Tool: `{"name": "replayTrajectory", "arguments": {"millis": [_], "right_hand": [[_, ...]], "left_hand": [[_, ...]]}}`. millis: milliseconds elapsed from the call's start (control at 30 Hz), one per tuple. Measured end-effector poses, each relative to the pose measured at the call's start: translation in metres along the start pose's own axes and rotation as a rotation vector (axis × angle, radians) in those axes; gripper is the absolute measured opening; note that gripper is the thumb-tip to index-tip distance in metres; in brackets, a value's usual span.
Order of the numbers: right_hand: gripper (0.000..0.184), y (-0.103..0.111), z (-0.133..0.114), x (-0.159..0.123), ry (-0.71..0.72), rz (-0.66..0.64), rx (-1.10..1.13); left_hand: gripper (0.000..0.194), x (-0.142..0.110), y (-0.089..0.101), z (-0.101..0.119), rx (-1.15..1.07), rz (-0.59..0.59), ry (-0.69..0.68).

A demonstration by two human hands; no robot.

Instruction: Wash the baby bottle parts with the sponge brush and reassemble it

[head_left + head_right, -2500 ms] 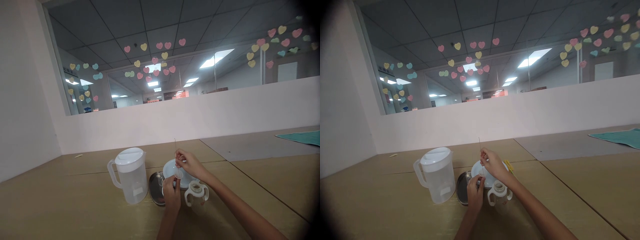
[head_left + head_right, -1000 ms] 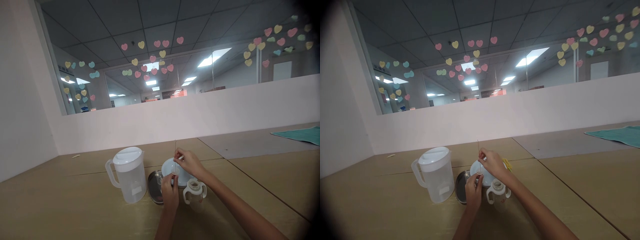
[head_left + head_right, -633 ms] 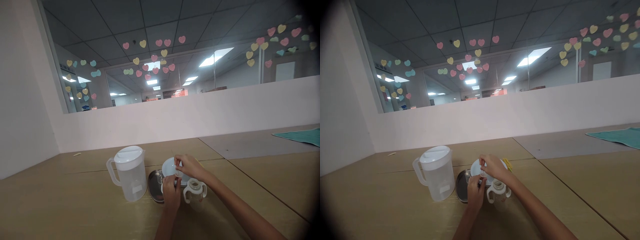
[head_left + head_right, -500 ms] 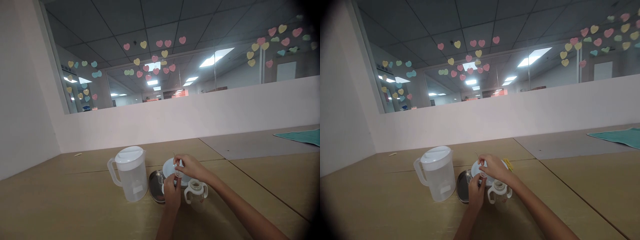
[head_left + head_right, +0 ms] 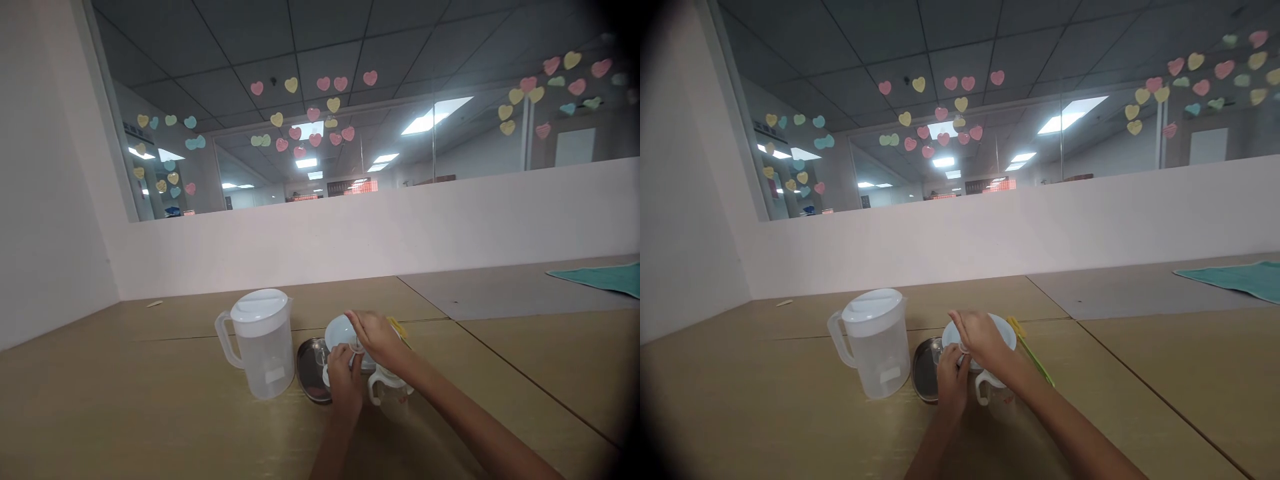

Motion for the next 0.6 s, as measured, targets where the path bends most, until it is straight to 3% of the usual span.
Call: {"name": "replayTrajectory", "arguments": {"millis": [233, 333, 433, 600], "right_hand": [[0.045, -0.039, -0.001, 0.000, 0.091, -0.192, -0.249], [0.038, -0.034, -0.004, 0.000, 0.142, -0.170, -0.224], [0.031, -0.022, 0.000, 0.000, 0.080, -0.148, -0.264], [0.040, -0.016, 0.003, -0.001, 0.025, -0.189, -0.360]], "left_hand": [[0.024, 0.003, 0.013, 0.011, -0.016, 0.064, -0.003], [0.024, 0.004, 0.014, 0.010, -0.007, 0.077, -0.009], [0.023, 0.004, 0.015, 0.007, -0.039, 0.101, -0.014], [0.020, 0.003, 0.018, 0.004, -0.103, 0.150, 0.006]]}}
Point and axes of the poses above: each hand's wrist, its own x-axis towards the middle knuckle, its own y-axis out of the back of the hand, z = x × y, the point moved 8 cm from there along x, towards the middle knuckle, and after that the axes turned 10 degrees about -x, right-handed, at the moved point
